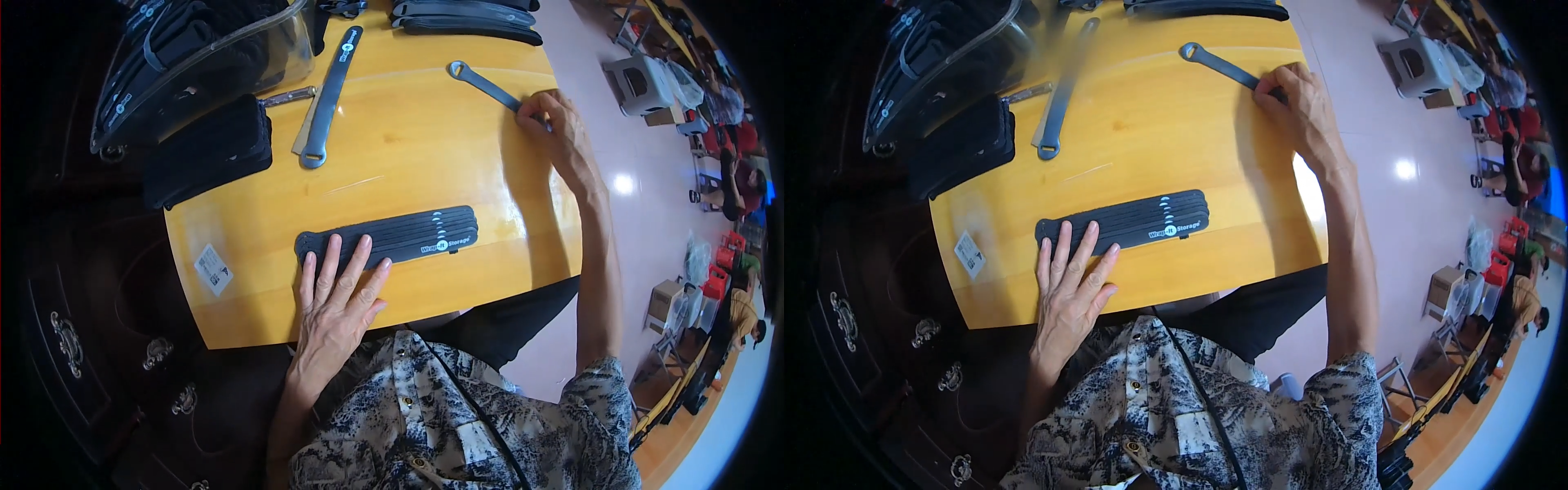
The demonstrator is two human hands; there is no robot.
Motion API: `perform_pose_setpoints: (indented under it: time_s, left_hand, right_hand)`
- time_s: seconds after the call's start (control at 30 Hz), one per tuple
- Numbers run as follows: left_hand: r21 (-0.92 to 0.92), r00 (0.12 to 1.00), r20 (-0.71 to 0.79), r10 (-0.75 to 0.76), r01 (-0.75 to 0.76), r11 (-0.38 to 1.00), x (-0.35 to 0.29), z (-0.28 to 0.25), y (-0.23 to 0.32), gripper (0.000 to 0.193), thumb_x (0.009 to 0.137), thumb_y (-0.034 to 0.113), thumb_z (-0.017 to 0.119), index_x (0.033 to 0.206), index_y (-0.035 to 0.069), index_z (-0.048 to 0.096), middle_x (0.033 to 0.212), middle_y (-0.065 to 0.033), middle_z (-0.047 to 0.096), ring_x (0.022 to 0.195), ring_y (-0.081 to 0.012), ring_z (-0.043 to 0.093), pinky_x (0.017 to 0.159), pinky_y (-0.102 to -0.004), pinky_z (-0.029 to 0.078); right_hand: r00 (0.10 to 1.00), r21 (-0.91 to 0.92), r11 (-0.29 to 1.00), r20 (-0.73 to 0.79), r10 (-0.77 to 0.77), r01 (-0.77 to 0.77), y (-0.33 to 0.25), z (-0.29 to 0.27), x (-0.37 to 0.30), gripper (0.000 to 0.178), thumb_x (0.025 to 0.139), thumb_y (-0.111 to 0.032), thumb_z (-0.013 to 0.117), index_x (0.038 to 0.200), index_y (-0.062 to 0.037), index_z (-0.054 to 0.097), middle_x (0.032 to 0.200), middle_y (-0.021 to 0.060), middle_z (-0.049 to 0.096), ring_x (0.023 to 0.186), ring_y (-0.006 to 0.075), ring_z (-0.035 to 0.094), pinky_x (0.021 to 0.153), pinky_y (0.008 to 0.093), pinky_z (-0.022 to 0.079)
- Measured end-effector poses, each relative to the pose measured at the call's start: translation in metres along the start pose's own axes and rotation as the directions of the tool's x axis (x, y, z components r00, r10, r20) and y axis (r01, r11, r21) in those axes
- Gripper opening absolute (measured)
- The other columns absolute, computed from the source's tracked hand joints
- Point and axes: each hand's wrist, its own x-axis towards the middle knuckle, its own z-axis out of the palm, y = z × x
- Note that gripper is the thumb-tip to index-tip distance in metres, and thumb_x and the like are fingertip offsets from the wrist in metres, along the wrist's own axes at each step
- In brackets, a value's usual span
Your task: Assembling 'Wrap-it Storage' straps by inserting small plastic components into pre-cut holes using a small tool.
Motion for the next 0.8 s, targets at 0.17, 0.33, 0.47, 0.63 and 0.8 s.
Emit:
perform_pose_setpoints:
  time_s: [0.17,0.33,0.47,0.63,0.8]
  left_hand:
    - [-0.119,0.98,-0.191,0.062,-0.085,0.989,-0.001,0.004,0.013,0.052,0.075,0.01,0.07,0.125,0.012,0.057,0.143,-0.0103,0.042,0.136,-0.0355,0.03,0.111,-0.0484,0.02]
    - [-0.244,0.941,-0.324,0.1,-0.186,0.952,0.003,0.008,0.027,0.046,0.074,0.01,0.073,0.119,0.011,0.062,0.137,-0.0097,0.048,0.133,-0.0301,0.038,0.107,-0.043,0.029]
    - [-0.426,0.931,-0.364,0.014,-0.18,0.887,-0.002,0.018,0.025,0.043,0.075,0.004,0.072,0.117,0.008,0.063,0.132,-0.0113,0.052,0.122,-0.0286,0.05,0.099,-0.0365,0.04]
    - [-0.994,0.856,-0.11,-0.505,-0.08,0.081,-0.006,0.016,0.032,0.051,0.077,-0.003,0.071,0.124,-0.001,0.053,0.113,-0.0131,0.06,0.092,-0.0171,0.063,0.075,-0.0276,0.052]
    - [-0.97,0.911,-0.054,-0.408,0.048,0.237,-0.029,0.025,0.005,0.033,0.084,-0.003,0.063,0.116,-0.005,0.056,0.104,-0.0145,0.062,0.081,-0.0148,0.063,0.069,-0.0233,0.05]
  right_hand:
    - [0.992,0.208,0.97,0.021,0.124,-0.125,0.002,0.005,-0.011,0.02,0.081,-0.01,0.067,0.097,-0.0006,0.061,0.092,0.0107,0.064,0.081,0.0206,0.062,0.073,0.0313,0.05]
    - [0.986,0.221,0.963,0.086,0.14,-0.156,0.007,0.007,-0.012,0.018,0.081,-0.008,0.066,0.096,-0.0004,0.061,0.088,0.0098,0.062,0.078,0.0192,0.061,0.071,0.0306,0.05]
    - [0.996,0.238,0.967,0.002,0.09,-0.088,-0.04,0.004,-0.056,0.009,0.083,-0.006,0.065,0.09,-0.0018,0.063,0.078,0.0076,0.055,0.068,0.0165,0.052,0.062,0.03,0.045]
    - [0.947,0.33,0.943,0.312,-0.079,-0.03,-0.107,0.006,-0.127,0.015,0.079,-0.009,0.068,0.09,-0.0012,0.063,0.08,0.012,0.061,0.076,0.0283,0.06,0.068,0.0361,0.049]
    - [0.908,0.342,0.94,0.396,-0.135,-0.01,-0.12,0.023,-0.143,0.017,0.077,-0.012,0.07,0.088,-0.002,0.063,0.079,0.012,0.061,0.075,0.0302,0.061,0.065,0.0383,0.049]
